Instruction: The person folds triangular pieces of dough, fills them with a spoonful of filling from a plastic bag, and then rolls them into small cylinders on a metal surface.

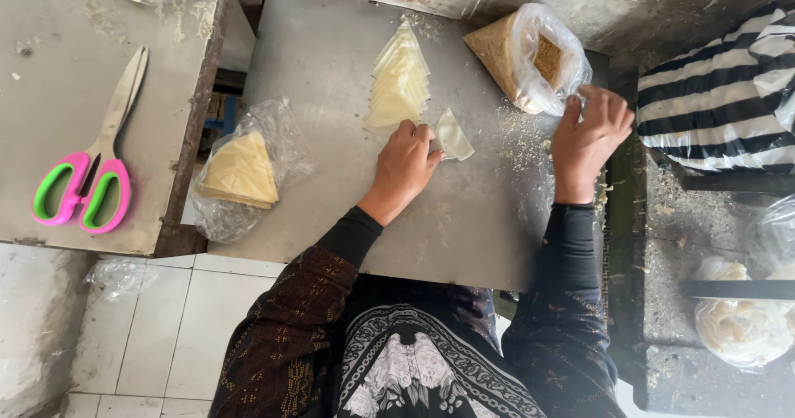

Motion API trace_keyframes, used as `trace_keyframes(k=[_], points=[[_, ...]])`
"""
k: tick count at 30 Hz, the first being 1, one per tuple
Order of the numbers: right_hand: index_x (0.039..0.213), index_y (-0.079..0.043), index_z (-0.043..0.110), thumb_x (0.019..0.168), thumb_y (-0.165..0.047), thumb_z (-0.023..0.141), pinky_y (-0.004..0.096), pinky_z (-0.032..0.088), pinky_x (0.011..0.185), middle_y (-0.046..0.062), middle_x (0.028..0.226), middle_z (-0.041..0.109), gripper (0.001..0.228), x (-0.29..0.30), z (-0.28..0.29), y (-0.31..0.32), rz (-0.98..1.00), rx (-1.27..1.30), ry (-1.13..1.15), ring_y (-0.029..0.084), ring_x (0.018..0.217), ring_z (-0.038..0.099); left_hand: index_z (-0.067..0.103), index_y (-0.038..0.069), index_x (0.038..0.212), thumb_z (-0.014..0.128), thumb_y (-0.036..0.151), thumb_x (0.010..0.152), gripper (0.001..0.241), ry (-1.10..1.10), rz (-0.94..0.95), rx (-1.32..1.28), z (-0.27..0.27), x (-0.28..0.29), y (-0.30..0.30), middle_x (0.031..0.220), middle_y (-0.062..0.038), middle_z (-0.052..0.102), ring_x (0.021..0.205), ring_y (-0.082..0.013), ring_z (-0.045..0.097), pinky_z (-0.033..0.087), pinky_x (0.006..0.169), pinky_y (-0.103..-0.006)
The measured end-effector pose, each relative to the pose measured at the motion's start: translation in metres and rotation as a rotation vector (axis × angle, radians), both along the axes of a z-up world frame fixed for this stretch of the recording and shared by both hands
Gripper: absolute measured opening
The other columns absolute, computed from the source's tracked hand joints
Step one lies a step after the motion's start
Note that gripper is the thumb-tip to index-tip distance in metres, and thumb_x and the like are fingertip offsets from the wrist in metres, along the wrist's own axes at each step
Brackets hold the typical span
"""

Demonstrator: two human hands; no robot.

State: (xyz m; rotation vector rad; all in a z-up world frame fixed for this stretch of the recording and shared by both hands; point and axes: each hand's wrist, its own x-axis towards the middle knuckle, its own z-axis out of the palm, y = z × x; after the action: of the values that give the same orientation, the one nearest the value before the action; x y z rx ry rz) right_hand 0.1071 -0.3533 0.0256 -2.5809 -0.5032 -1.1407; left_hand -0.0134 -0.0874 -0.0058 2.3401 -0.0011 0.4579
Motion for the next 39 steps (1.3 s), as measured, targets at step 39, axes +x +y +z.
trace_keyframes(k=[39], points=[[0.100,0.000,0.070,0.100,0.002,0.064,0.040,0.054,0.074,0.014,0.097,0.071,0.007,0.041,-0.046,-0.045,0.087,0.402,0.182,0.029,0.088,0.069,0.064,0.003,0.095,0.071,0.007,0.089,0.010,-0.015,-0.037,-0.074,-0.009,-0.002,0.012,0.084,-0.014,0.069,0.077,-0.0323,0.068,0.054,0.067,-0.0431]])
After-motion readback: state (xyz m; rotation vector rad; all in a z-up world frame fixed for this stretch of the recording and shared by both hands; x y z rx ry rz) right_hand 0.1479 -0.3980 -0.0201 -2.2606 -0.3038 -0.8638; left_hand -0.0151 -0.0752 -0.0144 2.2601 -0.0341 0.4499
